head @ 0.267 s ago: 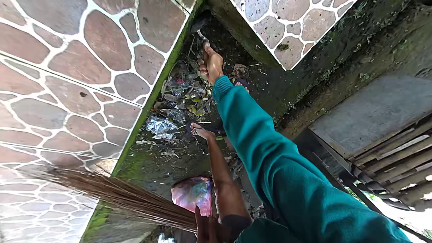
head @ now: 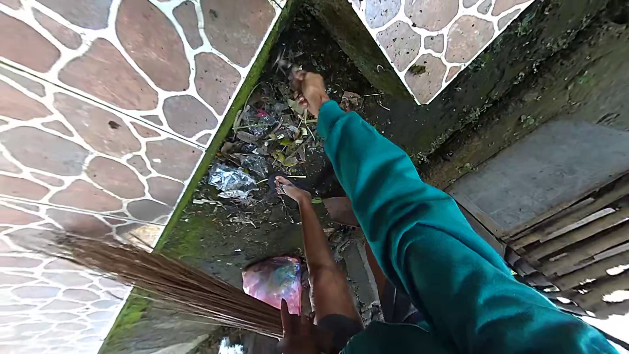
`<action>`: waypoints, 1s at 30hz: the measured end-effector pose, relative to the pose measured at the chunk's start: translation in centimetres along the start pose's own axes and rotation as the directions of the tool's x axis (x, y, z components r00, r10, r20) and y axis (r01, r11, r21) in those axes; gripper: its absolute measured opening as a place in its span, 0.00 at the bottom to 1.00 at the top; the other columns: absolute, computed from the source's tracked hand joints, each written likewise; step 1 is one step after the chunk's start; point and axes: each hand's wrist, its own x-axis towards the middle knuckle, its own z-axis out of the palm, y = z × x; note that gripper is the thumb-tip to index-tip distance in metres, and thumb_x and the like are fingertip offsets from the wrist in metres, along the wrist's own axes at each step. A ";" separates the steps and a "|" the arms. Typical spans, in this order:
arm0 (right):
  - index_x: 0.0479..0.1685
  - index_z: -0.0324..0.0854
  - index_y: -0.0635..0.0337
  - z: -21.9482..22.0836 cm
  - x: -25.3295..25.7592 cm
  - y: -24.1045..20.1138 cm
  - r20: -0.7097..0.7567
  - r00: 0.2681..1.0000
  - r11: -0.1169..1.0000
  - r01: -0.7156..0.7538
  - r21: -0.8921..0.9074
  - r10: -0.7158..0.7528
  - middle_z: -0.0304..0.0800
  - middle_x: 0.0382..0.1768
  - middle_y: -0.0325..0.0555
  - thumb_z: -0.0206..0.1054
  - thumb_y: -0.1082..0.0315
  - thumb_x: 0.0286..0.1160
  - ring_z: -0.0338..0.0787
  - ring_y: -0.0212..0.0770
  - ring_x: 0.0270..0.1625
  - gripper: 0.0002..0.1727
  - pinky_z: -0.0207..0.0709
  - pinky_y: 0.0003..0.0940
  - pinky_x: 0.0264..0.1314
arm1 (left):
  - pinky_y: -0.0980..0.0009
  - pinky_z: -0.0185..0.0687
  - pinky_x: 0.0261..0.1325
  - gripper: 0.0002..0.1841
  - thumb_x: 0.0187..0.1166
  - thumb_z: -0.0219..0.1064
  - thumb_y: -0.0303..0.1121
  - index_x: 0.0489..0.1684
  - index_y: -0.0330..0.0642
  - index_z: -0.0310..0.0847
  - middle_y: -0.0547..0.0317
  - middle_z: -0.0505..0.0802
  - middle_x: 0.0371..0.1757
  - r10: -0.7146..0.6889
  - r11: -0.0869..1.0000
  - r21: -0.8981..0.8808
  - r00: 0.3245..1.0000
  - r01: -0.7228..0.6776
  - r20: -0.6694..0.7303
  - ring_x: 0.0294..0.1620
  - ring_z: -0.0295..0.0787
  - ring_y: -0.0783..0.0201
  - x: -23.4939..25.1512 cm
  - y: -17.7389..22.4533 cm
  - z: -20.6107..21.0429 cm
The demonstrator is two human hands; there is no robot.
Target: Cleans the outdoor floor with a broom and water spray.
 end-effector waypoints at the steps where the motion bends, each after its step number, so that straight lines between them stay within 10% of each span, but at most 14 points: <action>1: 0.37 0.74 0.55 0.5 0.3 -0.3 -0.051 0.998 0.993 0.047 0.106 -0.042 0.66 0.17 0.37 0.52 0.48 0.92 0.63 0.31 0.11 0.21 0.61 0.25 0.11 | 0.85 0.81 0.48 0.32 0.80 0.53 0.18 0.88 0.27 0.51 0.53 0.86 0.54 -0.091 0.994 0.054 0.996 0.091 -0.009 0.41 0.83 0.87 0.0 2.9 0.7; 6: 0.42 0.73 0.56 0.5 -2.0 -0.1 0.080 0.996 0.997 -0.046 0.069 0.040 0.68 0.18 0.37 0.53 0.49 0.92 0.64 0.30 0.10 0.19 0.62 0.23 0.09 | 0.78 0.89 0.48 0.31 0.77 0.58 0.23 0.85 0.30 0.61 0.62 0.90 0.54 0.044 0.998 -0.046 0.998 -0.046 -0.047 0.41 0.89 0.82 0.3 -2.7 -0.8; 10: 0.51 0.75 0.57 -0.6 -7.7 1.3 0.074 0.995 0.972 0.049 0.229 -0.068 0.68 0.15 0.36 0.50 0.49 0.94 0.64 0.29 0.09 0.20 0.61 0.22 0.08 | 0.77 0.89 0.51 0.32 0.79 0.61 0.26 0.85 0.24 0.61 0.50 0.91 0.61 0.226 0.970 -0.087 0.974 -0.226 -0.012 0.45 0.90 0.77 0.3 -7.1 -2.7; 13: 0.62 0.75 0.56 0.6 -11.3 2.1 0.035 0.988 0.893 0.119 0.433 -0.149 0.67 0.14 0.34 0.43 0.46 0.95 0.62 0.28 0.08 0.25 0.60 0.21 0.07 | 0.79 0.86 0.51 0.31 0.78 0.56 0.24 0.85 0.30 0.62 0.63 0.90 0.59 0.099 0.990 -0.096 0.993 -0.106 -0.067 0.46 0.88 0.83 -1.1 -1.9 -1.8; 17: 0.39 0.73 0.58 4.7 -14.1 6.0 0.094 0.996 1.000 0.008 -0.030 -0.005 0.68 0.11 0.36 0.51 0.53 0.93 0.67 0.31 0.07 0.19 0.65 0.25 0.08 | 0.76 0.89 0.49 0.31 0.78 0.61 0.28 0.84 0.34 0.65 0.65 0.91 0.63 0.232 0.954 -0.172 0.967 -0.247 -0.104 0.46 0.91 0.80 -0.8 -5.6 -3.0; 22: 0.49 0.78 0.58 3.4 -15.4 5.4 0.020 0.989 0.988 0.144 -0.053 -0.143 0.73 0.15 0.36 0.50 0.50 0.94 0.69 0.30 0.11 0.21 0.68 0.26 0.13 | 0.75 0.87 0.60 0.31 0.78 0.58 0.26 0.84 0.26 0.62 0.57 0.86 0.73 0.122 0.946 -0.270 0.968 -0.180 -0.218 0.56 0.89 0.81 -2.5 -5.6 -3.3; 30: 0.56 0.76 0.56 2.8 -16.3 5.4 0.060 0.998 0.918 0.030 -0.397 -0.006 0.73 0.17 0.35 0.52 0.50 0.92 0.68 0.28 0.10 0.19 0.67 0.23 0.12 | 0.76 0.90 0.43 0.33 0.75 0.53 0.22 0.85 0.26 0.55 0.67 0.91 0.48 -0.055 0.885 -0.458 0.958 -0.085 -0.283 0.35 0.90 0.80 -3.5 -6.2 -3.9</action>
